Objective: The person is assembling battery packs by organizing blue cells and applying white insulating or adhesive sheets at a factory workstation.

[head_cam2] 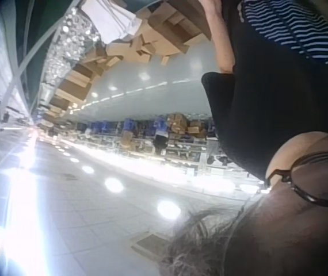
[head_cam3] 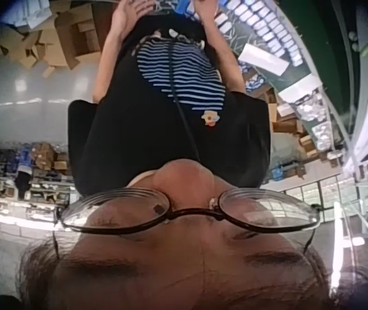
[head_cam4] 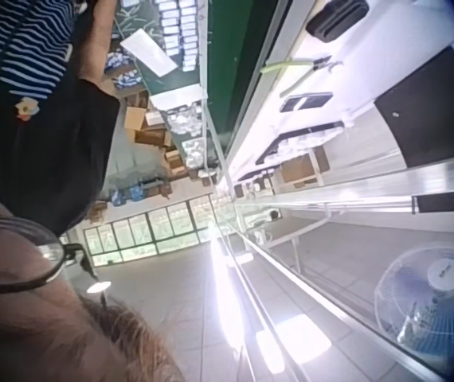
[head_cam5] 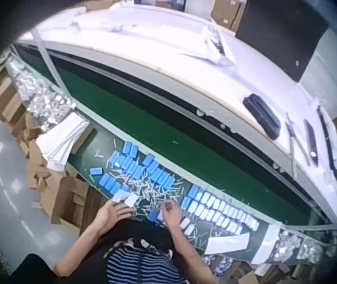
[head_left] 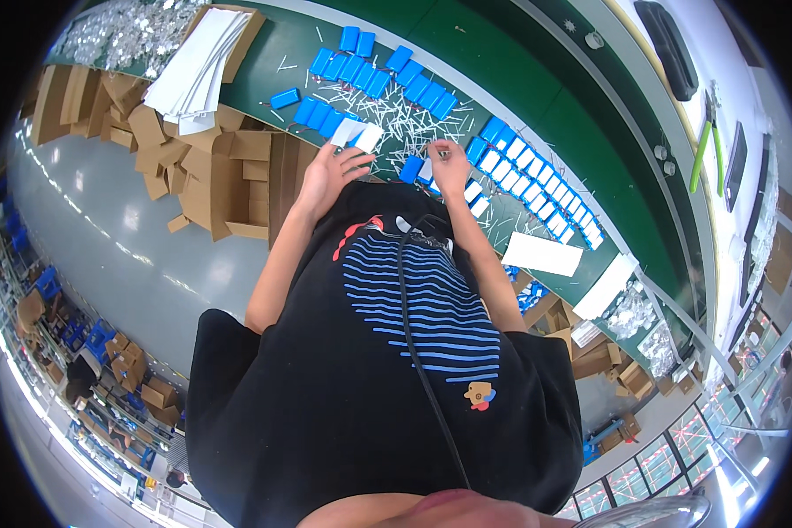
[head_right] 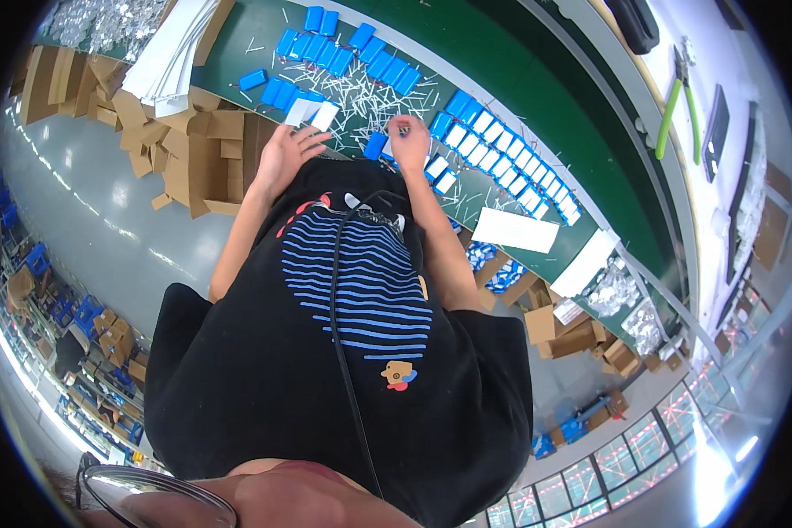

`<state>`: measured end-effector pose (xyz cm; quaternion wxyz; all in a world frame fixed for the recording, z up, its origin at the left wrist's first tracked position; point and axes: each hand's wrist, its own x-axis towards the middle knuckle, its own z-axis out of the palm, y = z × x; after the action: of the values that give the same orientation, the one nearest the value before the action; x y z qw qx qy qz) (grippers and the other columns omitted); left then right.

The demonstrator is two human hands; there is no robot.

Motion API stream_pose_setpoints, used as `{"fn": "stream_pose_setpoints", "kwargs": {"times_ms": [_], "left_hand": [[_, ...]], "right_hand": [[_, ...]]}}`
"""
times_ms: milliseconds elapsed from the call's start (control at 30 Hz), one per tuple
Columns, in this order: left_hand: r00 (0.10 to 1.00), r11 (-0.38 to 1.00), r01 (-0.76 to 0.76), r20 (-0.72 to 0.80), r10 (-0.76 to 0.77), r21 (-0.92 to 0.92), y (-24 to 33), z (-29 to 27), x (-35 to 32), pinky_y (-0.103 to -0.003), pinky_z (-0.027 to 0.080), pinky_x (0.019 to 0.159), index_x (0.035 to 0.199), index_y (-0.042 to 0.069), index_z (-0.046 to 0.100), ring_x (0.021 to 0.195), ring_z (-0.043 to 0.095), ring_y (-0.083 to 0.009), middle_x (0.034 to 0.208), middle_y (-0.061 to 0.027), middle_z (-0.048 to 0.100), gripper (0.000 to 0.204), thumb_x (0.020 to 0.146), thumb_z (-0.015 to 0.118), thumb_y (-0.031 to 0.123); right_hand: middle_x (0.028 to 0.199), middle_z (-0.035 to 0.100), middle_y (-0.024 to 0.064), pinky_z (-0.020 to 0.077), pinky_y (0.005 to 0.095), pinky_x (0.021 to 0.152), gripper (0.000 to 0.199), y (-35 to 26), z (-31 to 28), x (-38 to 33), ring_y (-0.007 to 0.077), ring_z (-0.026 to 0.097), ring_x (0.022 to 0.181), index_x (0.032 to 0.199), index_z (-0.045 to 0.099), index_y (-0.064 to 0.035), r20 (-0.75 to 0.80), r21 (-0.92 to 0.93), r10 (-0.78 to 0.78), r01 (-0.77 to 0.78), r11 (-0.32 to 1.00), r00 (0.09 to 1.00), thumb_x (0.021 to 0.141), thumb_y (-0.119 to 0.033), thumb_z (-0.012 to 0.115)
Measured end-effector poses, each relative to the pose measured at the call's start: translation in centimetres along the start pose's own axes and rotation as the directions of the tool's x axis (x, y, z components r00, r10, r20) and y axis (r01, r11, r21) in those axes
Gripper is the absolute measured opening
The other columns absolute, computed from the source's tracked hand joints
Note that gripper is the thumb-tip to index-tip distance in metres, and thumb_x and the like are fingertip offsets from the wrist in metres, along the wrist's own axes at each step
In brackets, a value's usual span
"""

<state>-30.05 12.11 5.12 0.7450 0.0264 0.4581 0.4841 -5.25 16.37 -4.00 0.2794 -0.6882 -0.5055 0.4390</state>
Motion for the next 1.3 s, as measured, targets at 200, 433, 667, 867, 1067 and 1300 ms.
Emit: {"fn": "stream_pose_setpoints", "kwargs": {"times_ms": [200, 433, 667, 867, 1067, 1300], "left_hand": [[0.981, 0.997, 0.077, 0.178, -0.081, 0.03, -0.4, 0.0, 0.0, -0.045, 0.047, 0.101, 0.142, -0.001, 0.031, 0.122, 0.057, -0.0379, 0.125, -0.0248, 0.055, 0.051, 0.107, 0.035, 0.036], [1.0, 1.0, 0.028, -0.009, -0.028, -0.003, 0.1, 1.0, -0.7, -0.044, 0.046, 0.103, 0.146, 0.003, 0.029, 0.123, 0.056, -0.0384, 0.133, -0.0265, 0.053, 0.053, 0.107, 0.034, 0.038], [0.998, 0.992, -0.015, -0.059, 0.023, 0.126, 1.2, -3.4, -0.7, -0.042, 0.044, 0.104, 0.146, 0.006, 0.036, 0.124, 0.055, -0.0341, 0.141, -0.0232, 0.052, 0.052, 0.106, 0.032, 0.039], [1.0, 0.994, -0.013, 0.004, 0.013, 0.112, 0.4, -4.0, -1.0, -0.039, 0.044, 0.104, 0.145, 0.005, 0.038, 0.123, 0.056, -0.0307, 0.138, -0.0197, 0.056, 0.051, 0.107, 0.03, 0.039], [0.999, 0.99, -0.015, 0.044, 0.009, 0.138, -0.3, -4.1, -1.6, -0.04, 0.045, 0.102, 0.148, 0.004, 0.028, 0.119, 0.059, -0.0292, 0.135, -0.0197, 0.058, 0.052, 0.107, 0.03, 0.037], [1.0, 0.99, -0.028, 0.005, 0.028, 0.141, 0.0, -3.8, -2.1, -0.039, 0.044, 0.102, 0.146, 0.005, 0.033, 0.121, 0.058, -0.0289, 0.136, -0.0197, 0.058, 0.05, 0.107, 0.029, 0.036]], "right_hand": [[0.078, 0.063, 0.0032, 0.0455, 0.0313, 0.068, 0.007, -9.0, 0.3, -1.4, 0.0197, 0.055, 0.07, 0.087, 0.071, -0.0061, 0.228, 0.096, -0.21, 0.193, 0.977, 0.951, 0.081, -0.01, 0.07], [0.086, 0.061, 0.0049, 0.0446, 0.0295, 0.069, 0.012, -7.9, -0.1, -3.3, 0.0189, 0.053, 0.072, 0.091, 0.072, -0.0066, 0.105, 0.089, -0.368, 0.359, 0.929, 0.924, 0.079, -0.009, 0.073], [0.099, 0.06, 0.0062, 0.0433, 0.0357, 0.085, 0.011, 1.3, -0.1, -0.3, 0.0266, 0.054, 0.088, 0.087, 0.074, -0.0099, 0.158, -0.243, -0.36, 0.39, 0.888, 0.919, 0.079, -0.017, 0.071], [0.102, 0.061, 0.0064, 0.04, 0.0384, 0.094, 0.012, 5.5, 1.4, -0.1, 0.029, 0.05, 0.101, 0.083, 0.074, -0.013, 0.197, -0.474, -0.248, 0.314, 0.823, 0.948, 0.081, -0.024, 0.071], [0.105, 0.06, 0.006, 0.0408, 0.0408, 0.093, 0.009, 5.3, 1.9, -0.2, 0.0305, 0.049, 0.1, 0.082, 0.074, -0.0142, 0.174, -0.511, -0.225, 0.283, 0.812, 0.959, 0.081, -0.022, 0.069], [0.105, 0.058, 0.0057, 0.0403, 0.0418, 0.093, 0.009, 4.9, 2.0, -0.2, 0.0311, 0.049, 0.1, 0.082, 0.073, -0.0149, 0.164, -0.565, -0.224, 0.278, 0.777, 0.961, 0.081, -0.022, 0.068]]}}
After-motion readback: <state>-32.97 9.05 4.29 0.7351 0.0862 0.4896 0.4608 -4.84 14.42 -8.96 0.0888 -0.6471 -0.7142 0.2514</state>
